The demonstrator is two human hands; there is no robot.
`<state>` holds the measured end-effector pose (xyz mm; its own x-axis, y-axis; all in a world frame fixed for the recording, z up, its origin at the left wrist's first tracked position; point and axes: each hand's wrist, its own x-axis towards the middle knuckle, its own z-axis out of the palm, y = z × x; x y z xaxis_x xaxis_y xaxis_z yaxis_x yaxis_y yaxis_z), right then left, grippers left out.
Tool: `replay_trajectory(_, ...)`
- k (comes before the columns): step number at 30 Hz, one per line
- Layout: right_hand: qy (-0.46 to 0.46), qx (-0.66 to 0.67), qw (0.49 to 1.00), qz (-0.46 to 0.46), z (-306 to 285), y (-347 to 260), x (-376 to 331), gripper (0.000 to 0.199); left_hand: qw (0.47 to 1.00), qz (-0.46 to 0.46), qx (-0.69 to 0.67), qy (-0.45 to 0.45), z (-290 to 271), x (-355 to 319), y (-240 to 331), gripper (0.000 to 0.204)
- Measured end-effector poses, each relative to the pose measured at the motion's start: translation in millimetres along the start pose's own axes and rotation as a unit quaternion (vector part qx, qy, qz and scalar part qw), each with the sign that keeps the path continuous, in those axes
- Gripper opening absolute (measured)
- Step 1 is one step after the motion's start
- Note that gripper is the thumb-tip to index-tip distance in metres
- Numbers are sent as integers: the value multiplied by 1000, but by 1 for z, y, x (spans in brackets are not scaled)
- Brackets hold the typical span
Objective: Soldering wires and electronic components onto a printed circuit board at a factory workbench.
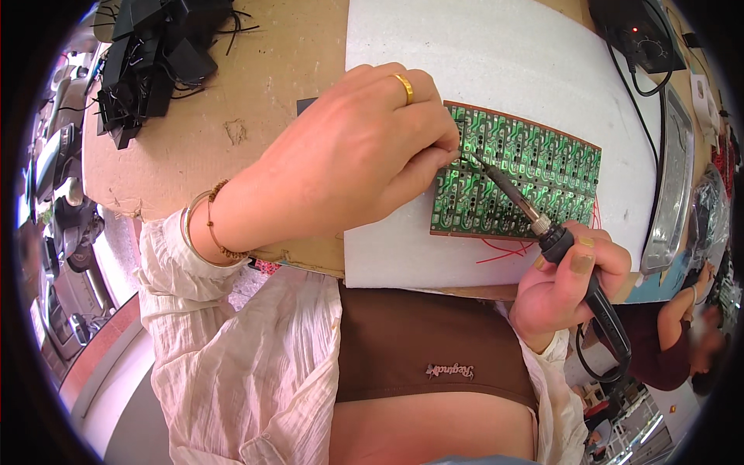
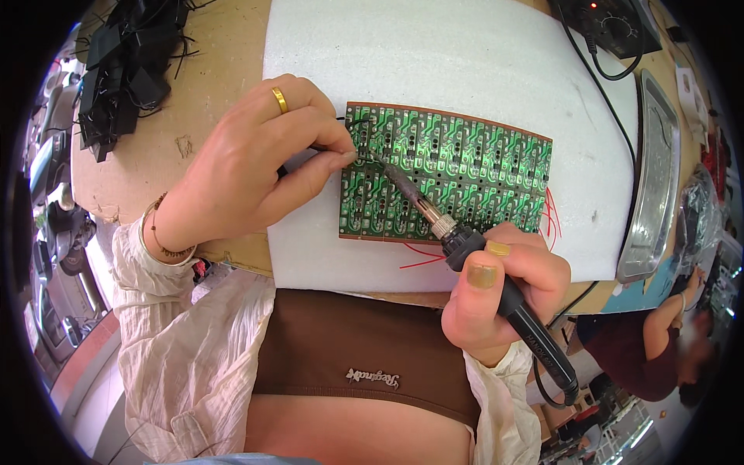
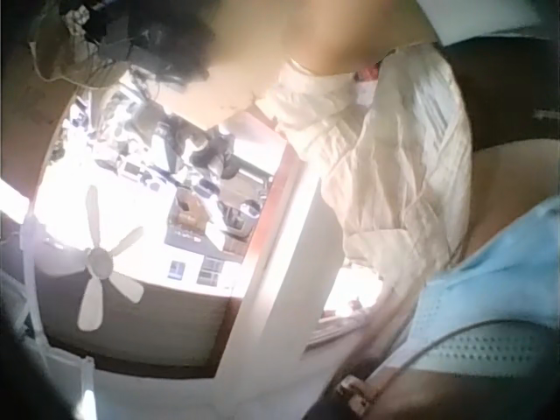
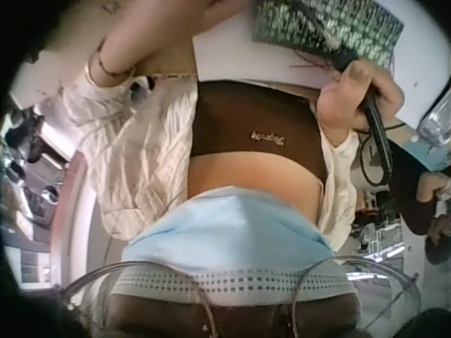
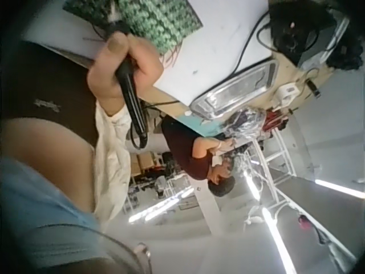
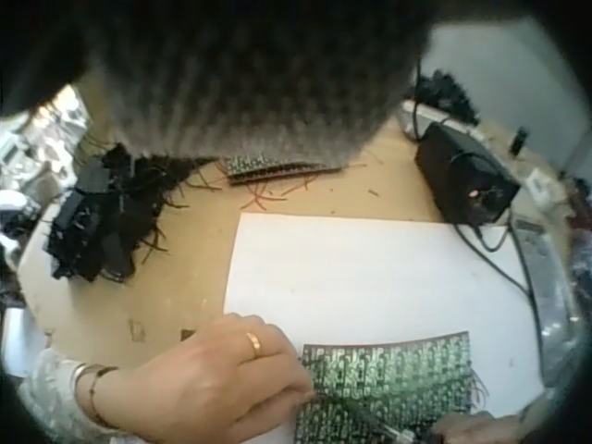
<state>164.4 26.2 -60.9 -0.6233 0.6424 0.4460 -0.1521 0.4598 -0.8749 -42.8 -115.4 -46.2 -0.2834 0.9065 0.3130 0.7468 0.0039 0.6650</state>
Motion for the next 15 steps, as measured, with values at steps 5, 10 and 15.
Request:
replay_trajectory(5,-7,4,1000,13,-1,-1,0,26,1000,-13,-10,-16,-4,-1,-1,9)
replay_trajectory(10,-31,6,999,34,-4,-4,2,26,1000,-19,-10,-20,-5,-1,-1,9)
replay_trajectory(15,-47,4,998,40,-4,-4,4,26,999,-27,-1,-21,-5,-1,1,9)
